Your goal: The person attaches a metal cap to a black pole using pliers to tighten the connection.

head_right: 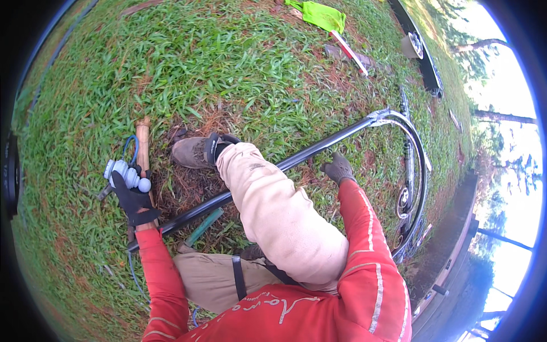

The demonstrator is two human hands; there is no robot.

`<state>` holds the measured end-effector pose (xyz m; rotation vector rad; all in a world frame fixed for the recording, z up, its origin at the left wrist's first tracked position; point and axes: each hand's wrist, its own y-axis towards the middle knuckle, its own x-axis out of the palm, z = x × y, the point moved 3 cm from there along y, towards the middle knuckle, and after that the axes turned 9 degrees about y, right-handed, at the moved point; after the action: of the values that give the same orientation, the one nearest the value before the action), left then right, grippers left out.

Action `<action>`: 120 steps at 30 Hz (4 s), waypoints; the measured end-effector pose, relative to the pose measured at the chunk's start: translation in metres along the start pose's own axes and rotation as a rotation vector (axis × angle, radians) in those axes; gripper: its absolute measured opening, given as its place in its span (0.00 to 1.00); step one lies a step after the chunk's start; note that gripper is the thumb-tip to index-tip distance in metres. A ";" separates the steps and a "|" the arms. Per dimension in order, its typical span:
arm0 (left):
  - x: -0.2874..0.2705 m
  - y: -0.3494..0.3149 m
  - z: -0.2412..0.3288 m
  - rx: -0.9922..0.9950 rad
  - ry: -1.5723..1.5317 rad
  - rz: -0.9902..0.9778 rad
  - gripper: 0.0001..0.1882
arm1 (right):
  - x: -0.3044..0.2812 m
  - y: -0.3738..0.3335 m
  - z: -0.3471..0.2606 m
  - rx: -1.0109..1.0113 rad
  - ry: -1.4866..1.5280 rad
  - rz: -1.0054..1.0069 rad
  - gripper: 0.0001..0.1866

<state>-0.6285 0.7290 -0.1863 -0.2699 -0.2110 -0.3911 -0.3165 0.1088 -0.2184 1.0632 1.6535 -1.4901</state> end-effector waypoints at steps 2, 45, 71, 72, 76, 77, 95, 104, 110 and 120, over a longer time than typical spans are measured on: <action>0.012 0.003 -0.005 -0.028 0.038 -0.011 0.20 | -0.001 0.006 -0.012 -0.012 0.041 0.046 0.35; 0.371 -0.070 -0.018 -0.044 0.380 -0.803 0.12 | 0.133 -0.124 0.167 0.450 0.332 -0.366 0.74; 0.498 -0.209 -0.083 -0.098 0.603 -1.162 0.30 | 0.131 -0.121 0.207 0.396 0.437 -0.378 0.55; 0.497 -0.206 -0.083 -0.093 0.611 -1.143 0.31 | 0.128 -0.119 0.202 0.389 0.437 -0.380 0.55; 0.483 -0.191 -0.077 -0.060 0.652 -1.089 0.31 | 0.120 -0.119 0.193 0.427 0.461 -0.372 0.56; 0.478 -0.187 -0.076 -0.064 0.653 -1.082 0.29 | 0.119 -0.119 0.192 0.426 0.472 -0.371 0.55; 0.249 -0.024 -0.004 -0.056 0.630 -0.485 0.27 | 0.136 -0.105 0.177 0.283 0.329 -0.472 0.61; 0.105 -0.009 0.016 -0.131 0.462 -0.158 0.11 | 0.172 -0.087 0.230 0.149 0.253 -0.250 0.56; 0.003 -0.031 0.042 -0.053 0.422 0.106 0.23 | 0.110 -0.017 0.155 0.047 0.159 -0.300 0.45; -0.084 -0.056 0.048 -0.112 0.380 0.287 0.23 | -0.021 0.117 0.056 -0.097 -0.451 -0.534 0.31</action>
<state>-0.7341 0.7231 -0.1498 -0.3252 0.2219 -0.1639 -0.2052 0.0528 -0.2599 0.1963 1.7181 -1.7903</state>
